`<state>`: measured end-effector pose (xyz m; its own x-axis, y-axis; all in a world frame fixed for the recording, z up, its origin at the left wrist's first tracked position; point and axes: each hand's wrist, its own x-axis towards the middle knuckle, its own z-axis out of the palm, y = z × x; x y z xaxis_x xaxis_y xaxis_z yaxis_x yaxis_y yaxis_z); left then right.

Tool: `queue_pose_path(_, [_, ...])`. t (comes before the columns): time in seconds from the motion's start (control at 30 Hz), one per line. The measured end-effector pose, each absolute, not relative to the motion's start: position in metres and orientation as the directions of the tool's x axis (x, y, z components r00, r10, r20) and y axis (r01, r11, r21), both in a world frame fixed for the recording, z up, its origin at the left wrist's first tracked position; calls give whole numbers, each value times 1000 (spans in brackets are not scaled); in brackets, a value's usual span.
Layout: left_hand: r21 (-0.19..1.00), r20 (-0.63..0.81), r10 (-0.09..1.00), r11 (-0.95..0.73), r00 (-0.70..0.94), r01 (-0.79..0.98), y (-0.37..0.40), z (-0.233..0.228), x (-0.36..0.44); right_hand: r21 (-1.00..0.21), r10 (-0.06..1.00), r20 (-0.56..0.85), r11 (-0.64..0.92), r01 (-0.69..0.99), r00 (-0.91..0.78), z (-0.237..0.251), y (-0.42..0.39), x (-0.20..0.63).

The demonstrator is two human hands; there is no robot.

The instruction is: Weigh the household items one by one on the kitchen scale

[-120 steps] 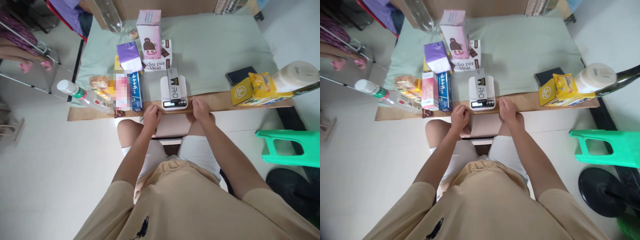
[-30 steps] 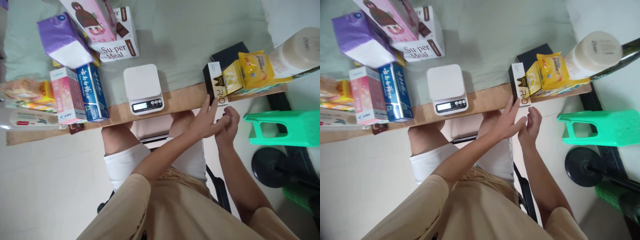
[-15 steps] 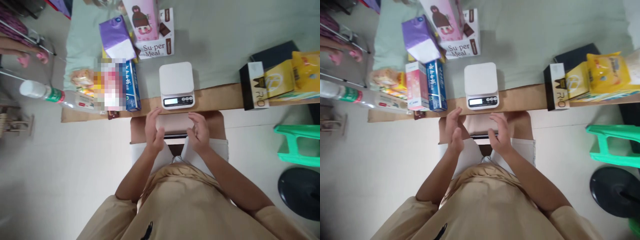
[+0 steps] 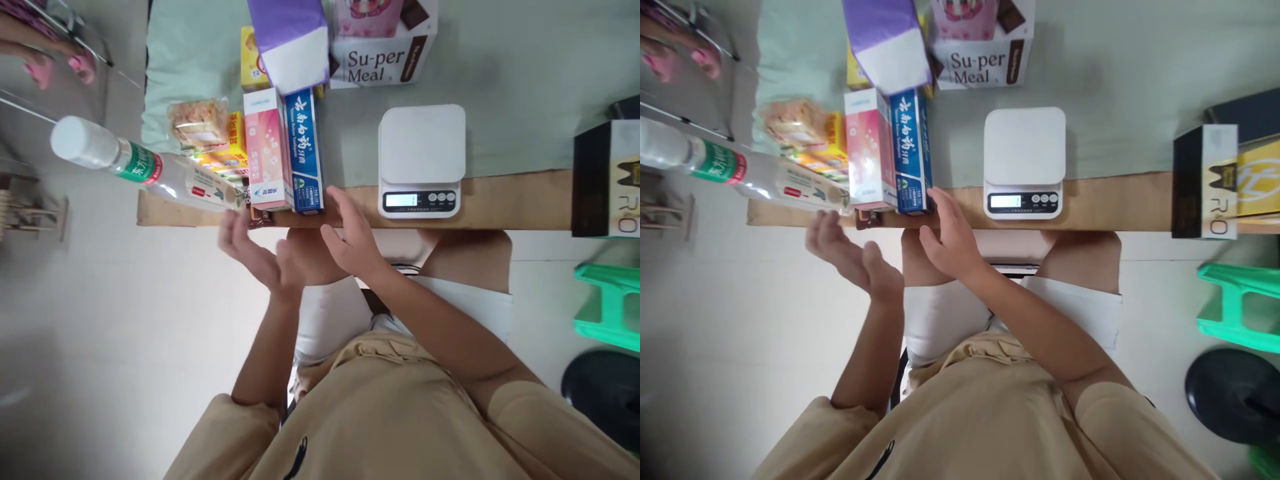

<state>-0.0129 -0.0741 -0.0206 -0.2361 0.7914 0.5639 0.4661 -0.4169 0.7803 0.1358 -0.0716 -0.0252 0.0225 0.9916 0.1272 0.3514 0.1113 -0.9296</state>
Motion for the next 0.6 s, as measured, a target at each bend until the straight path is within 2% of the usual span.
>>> queue_pose_path(0.07, [807,526,836,-431,-160,404,-91,-28,2,-928,995,102,89,360,16,-30,-67,133])
queue_pose_path(0.17, [924,304,923,-225,-237,308,-107,-49,19,-924,998,58,52,380,5,-31,-65,130])
queue_pose_path(0.23, [949,174,952,-94,-251,300,-107,-61,22,-918,1000,29,24,395,6,-30,-64,128])
queue_pose_path(0.3, [954,97,974,-32,-206,298,-101,-67,21,-915,1000,9,7,404,3,-28,-63,127])
queue_pose_path(0.47, [964,76,987,-36,-143,264,-89,-58,19,-918,1000,-22,-23,396,6,-24,-61,127])
queue_pose_path(0.6, [948,96,989,-55,-115,314,-95,-50,21,-928,999,-41,-52,369,35,-16,-71,131])
